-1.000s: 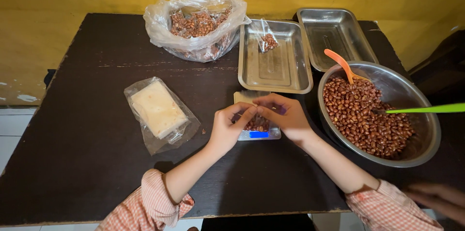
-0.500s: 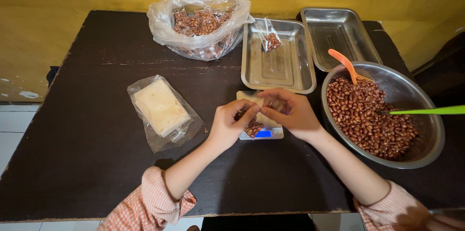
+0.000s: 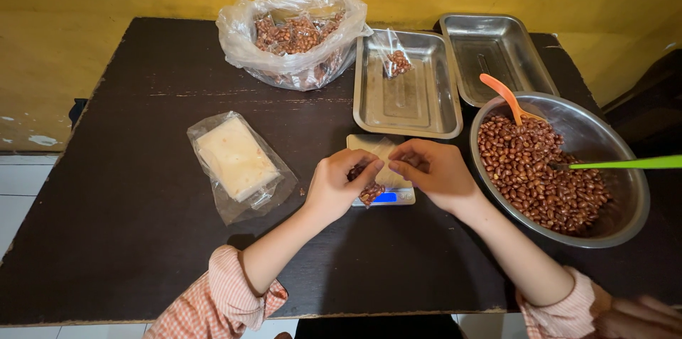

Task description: The person scoops roasted peanuts from a metal bowl into small plastic bags using a green spoon, weighs each bag on a digital scale, adjusts the contents, and places the sealed bags into a metal tray. The process repeats for multiple bags.

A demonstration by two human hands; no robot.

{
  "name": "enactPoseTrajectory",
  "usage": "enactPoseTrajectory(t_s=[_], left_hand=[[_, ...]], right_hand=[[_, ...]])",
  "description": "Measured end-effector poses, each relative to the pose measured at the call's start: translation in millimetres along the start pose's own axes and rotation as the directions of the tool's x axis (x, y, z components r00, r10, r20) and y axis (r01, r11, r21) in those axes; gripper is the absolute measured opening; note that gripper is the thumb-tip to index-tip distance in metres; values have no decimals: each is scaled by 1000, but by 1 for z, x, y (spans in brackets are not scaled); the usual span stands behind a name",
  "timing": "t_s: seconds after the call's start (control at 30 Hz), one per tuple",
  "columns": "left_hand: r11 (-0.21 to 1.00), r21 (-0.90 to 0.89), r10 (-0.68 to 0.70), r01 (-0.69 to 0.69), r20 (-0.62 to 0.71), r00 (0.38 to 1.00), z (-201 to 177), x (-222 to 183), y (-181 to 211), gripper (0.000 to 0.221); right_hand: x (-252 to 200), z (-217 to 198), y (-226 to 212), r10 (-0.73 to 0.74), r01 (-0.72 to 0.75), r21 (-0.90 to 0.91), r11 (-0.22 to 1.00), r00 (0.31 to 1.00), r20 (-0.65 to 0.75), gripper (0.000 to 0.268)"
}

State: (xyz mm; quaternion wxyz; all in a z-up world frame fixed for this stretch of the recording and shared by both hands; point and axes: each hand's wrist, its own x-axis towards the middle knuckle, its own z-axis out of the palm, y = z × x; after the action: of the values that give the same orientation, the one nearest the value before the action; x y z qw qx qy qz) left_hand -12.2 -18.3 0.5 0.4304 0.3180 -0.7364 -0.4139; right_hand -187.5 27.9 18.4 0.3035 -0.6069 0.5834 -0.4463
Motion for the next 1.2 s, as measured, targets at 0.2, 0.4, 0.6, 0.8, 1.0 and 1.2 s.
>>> enactPoseTrajectory(t_s=[0.2,0.4,0.6,0.8,1.0,1.2], left_hand=[[999,37,-22,23,-6,1000,1,0,-4,10],[998,44,-36,38,-48,998,0,1,-3,10],[996,1,87,-87,-84,993,6,-5,-3,9],[986,-56,153,-157,-72,986,9,-3,-11,8],[990,-95,96,-104,-81,992,16,-3,-14,7],[980,-197,-9,-8,-89,996,22,5,13,11]], right_hand=[[3,0,0,-10,9,-77,997,1000,-11,8],[5,1,-2,-54,51,-118,992,998,-25,7],[-1,-15,-7,-83,89,-273,958,996,32,10],[-15,-65,-36,-89,72,-388,919,996,-26,13],[-29,-124,-42,-91,-42,-730,682,986,-142,10],[-39,-121,-35,-194,7,-714,700,964,-181,12]])
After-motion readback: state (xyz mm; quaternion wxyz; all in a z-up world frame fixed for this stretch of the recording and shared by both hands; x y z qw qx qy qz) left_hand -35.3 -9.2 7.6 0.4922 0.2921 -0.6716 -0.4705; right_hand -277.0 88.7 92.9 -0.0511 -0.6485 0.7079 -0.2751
